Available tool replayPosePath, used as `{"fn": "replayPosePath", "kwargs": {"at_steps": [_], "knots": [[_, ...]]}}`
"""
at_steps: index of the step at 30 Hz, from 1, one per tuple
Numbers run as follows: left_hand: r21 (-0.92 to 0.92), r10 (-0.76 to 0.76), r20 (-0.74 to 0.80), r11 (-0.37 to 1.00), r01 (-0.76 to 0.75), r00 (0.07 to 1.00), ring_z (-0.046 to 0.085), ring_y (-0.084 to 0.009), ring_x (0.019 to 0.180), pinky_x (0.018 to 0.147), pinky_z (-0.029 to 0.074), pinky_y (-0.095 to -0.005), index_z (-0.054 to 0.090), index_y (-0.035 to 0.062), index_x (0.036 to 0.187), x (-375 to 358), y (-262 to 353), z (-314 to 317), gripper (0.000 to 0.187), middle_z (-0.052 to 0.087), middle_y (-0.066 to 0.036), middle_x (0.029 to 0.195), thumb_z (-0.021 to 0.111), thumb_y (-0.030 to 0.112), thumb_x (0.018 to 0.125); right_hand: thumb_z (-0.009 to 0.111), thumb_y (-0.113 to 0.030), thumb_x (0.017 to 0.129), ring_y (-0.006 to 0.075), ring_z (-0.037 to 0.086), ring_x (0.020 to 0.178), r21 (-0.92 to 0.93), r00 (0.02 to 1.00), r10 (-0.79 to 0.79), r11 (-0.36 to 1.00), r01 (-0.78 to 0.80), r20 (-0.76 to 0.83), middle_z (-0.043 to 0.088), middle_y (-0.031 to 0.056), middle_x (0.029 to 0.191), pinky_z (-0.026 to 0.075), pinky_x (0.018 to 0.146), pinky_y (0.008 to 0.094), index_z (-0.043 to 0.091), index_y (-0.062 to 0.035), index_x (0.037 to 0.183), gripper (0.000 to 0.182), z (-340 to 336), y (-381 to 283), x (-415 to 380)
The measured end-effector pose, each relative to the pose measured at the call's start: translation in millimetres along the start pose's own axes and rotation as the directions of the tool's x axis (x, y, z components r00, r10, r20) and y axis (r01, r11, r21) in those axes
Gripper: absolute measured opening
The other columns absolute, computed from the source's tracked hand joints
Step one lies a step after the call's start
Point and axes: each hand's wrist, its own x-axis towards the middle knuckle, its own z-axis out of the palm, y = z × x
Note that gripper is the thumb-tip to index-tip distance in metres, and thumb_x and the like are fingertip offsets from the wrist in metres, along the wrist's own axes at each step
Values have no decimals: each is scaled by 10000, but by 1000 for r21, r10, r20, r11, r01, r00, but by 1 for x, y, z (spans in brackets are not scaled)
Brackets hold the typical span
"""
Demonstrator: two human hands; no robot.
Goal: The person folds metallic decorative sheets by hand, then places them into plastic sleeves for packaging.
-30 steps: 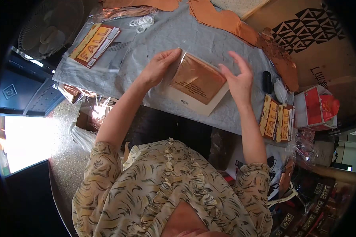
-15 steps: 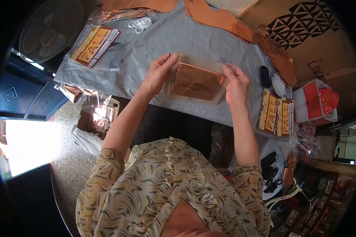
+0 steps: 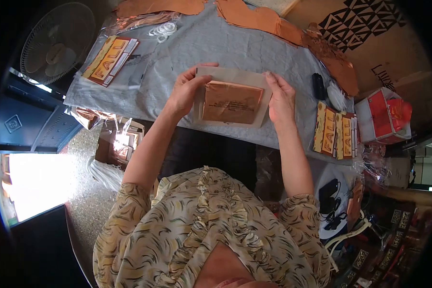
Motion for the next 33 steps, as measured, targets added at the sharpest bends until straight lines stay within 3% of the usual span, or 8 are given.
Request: {"fn": "replayPosePath", "kwargs": {"at_steps": [3, 7, 16, 21, 26, 28, 31, 33], "knots": [[-40, -40, 10, 998, 40, 999, 666, -120, 976, 880, 525, -277, 684, 3, 1235, 6, 0, 0, 323, 723, -62, 1091, 619, 223, 1008, 720, -177, 958, 157, 641, 1012, 41, 996, 50, 998, -53, 71, 705, 80, 1060, 480, 928, 276, 698, 37, 1101, 258, -11, 5, 6], [-137, -81, 11, 987, 82, 997, 667, -168, 1040, 957, 516, -314, 656, -17, 1264, 15, -2, 0, 409, 708, -85, 1136, 557, 320, 1055, 711, -181, 962, 162, 643, 1009, 68, 1000, 24, 997, -24, -1, 704, 86, 1059, 486, 916, 281, 701, 44, 1080, 255, -12, 5, 6], [-215, -203, 28, 955, 204, 979, 681, -203, 1061, 964, 537, -351, 663, -33, 1247, 33, -9, -3, 380, 715, -126, 1159, 541, 275, 1061, 683, -203, 983, 166, 657, 971, 53, 997, 55, 997, -52, -53, 709, 96, 1036, 510, 879, 289, 703, 58, 1085, 281, -30, 29, 17], [-153, -259, -1, 954, 256, 966, 684, -202, 1059, 956, 540, -342, 659, -31, 1252, 42, -9, -4, 396, 709, -130, 1174, 534, 295, 1065, 710, -159, 962, 131, 658, 911, 96, 978, 208, 974, -207, 3, 715, 62, 983, 525, 832, 272, 725, 34, 1054, 214, -32, 21, 25], [-161, -290, 53, 942, 295, 956, 682, -189, 1058, 962, 536, -330, 665, -24, 1257, 46, -17, -2, 390, 704, -117, 1204, 549, 292, 1059, 735, -140, 940, 137, 670, 898, 46, 992, 124, 991, -124, -11, 719, 63, 986, 532, 818, 267, 716, 23, 1061, 205, -40, 27, 31], [-4, -228, 72, 974, 228, 971, 677, -188, 1079, 980, 530, -316, 641, -14, 1307, 45, -15, 5, 407, 706, -113, 1210, 553, 293, 1055, 741, -129, 934, 145, 674, 925, 47, 989, 145, 988, -146, 21, 722, 68, 1002, 528, 838, 264, 709, 13, 1083, 208, -48, 28, 32], [124, -235, 167, 968, 216, 958, 676, -182, 1088, 992, 524, -306, 639, -20, 1315, 43, -14, 9, 393, 707, -111, 1225, 592, 252, 1035, 735, -114, 935, 127, 672, 882, -30, 991, 126, 992, -124, 49, 717, 55, 969, 531, 828, 253, 698, 29, 1056, 191, -52, 28, 29], [71, -212, 190, 977, 202, 959, 677, -172, 1079, 983, 524, -299, 652, -12, 1303, 41, -14, 17, 371, 717, -97, 1206, 614, 230, 1025, 747, -79, 897, 176, 666, 948, -538, 977, -211, 821, 189, 21, 711, 53, 1004, 523, 858, 291, 707, -13, 1060, 180, -52, 26, 25]]}}
